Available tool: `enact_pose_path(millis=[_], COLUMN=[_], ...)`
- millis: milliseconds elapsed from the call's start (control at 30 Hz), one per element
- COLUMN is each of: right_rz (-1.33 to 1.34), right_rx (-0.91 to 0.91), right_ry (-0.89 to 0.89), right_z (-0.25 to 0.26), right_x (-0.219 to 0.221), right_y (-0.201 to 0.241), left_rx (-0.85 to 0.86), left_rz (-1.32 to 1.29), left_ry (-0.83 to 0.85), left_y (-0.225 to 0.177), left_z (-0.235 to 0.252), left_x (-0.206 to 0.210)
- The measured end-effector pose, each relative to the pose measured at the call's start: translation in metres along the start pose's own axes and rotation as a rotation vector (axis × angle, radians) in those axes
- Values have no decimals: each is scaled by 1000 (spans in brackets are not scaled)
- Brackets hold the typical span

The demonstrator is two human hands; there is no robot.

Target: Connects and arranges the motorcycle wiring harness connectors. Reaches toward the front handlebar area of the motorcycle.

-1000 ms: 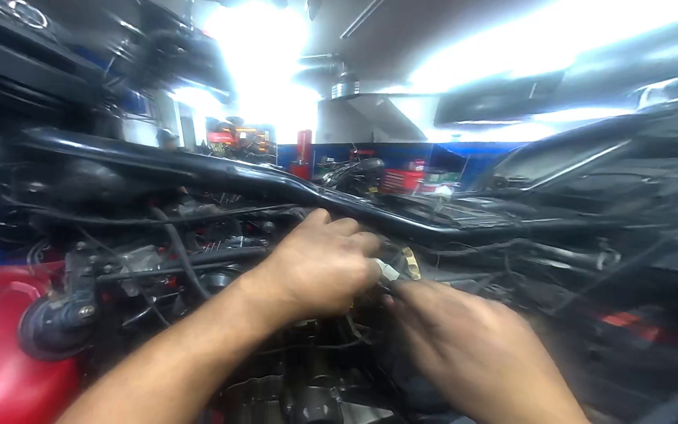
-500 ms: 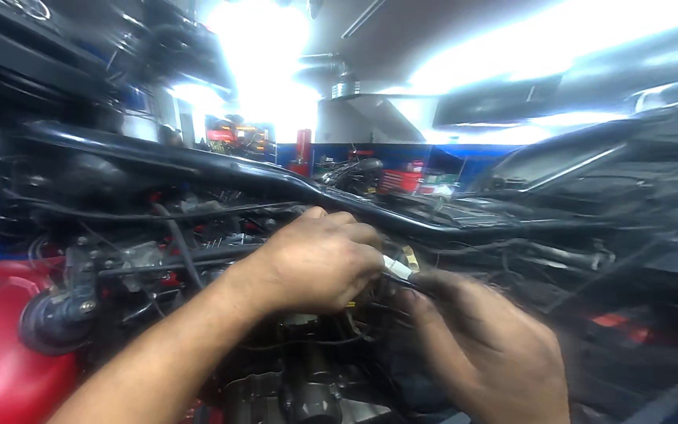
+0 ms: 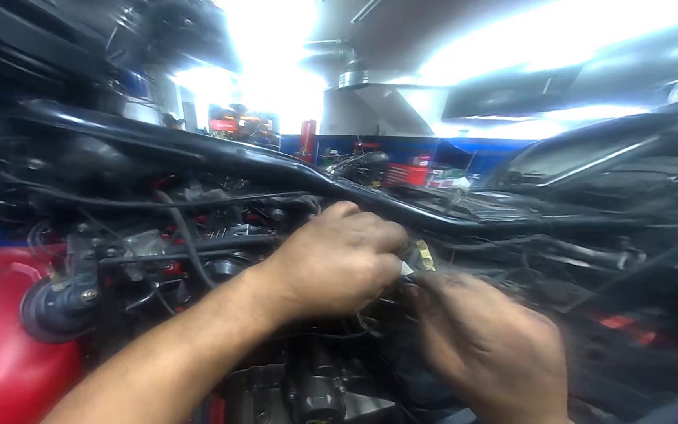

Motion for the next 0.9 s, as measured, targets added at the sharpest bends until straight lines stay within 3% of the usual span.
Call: enact_pose_path(millis=[533, 900], right_rz=[271, 344], right_rx=[44, 96], right_ry=[-43, -41], right_z=[-1, 0], right_x=[-9, -5], right_y=[-13, -17], left_rx=[-169, -107], left_rz=[-256, -147], left_ry=[17, 63], left_y=[16, 9], left_z=[-1, -1], left_x=[0, 8])
Point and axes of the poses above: each hand's wrist, its own z-axis towards the middle knuckle, its own x-axis out of the palm, y = z × x, the point moved 10 cm from there along z, towards the middle knuckle, and after that the axes turned 9 degrees about z, right-handed, at the moved point
